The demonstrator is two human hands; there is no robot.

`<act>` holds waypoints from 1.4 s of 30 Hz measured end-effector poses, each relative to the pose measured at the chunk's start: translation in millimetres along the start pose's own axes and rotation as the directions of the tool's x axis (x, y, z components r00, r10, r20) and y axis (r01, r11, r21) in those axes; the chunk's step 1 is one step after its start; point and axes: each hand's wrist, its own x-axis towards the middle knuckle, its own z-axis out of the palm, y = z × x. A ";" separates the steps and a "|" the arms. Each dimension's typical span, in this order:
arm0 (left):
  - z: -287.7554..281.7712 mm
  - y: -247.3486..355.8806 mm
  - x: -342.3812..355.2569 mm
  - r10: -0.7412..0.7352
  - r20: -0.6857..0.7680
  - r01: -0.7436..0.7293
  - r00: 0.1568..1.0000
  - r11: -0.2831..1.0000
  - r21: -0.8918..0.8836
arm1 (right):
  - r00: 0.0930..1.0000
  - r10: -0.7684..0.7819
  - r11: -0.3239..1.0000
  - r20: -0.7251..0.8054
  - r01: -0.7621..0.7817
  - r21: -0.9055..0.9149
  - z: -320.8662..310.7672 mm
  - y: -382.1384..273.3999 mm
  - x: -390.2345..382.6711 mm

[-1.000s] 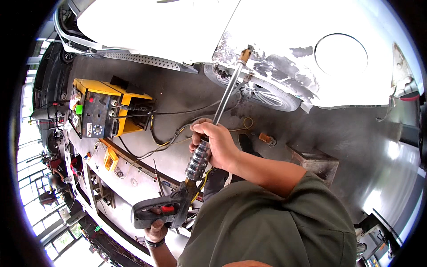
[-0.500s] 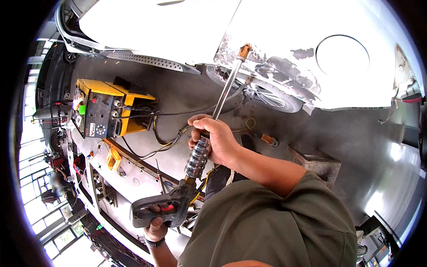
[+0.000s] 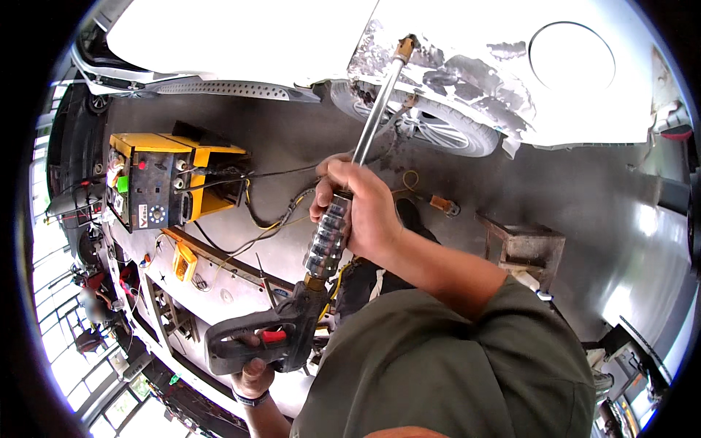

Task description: The person operates a spot welding slide hammer tool against the damaged rear quarter panel of a white car to pull out dents, generating visible sparks during the localized welds, and subsequently rubs the repaired surface with an open hand.

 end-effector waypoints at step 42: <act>-20.4 -14.5 2.6 0.149 -0.024 -0.147 0.989 0.988 0.051 | 0.988 0.151 0.985 0.045 -0.146 -0.087 3.5 -4.7 22.5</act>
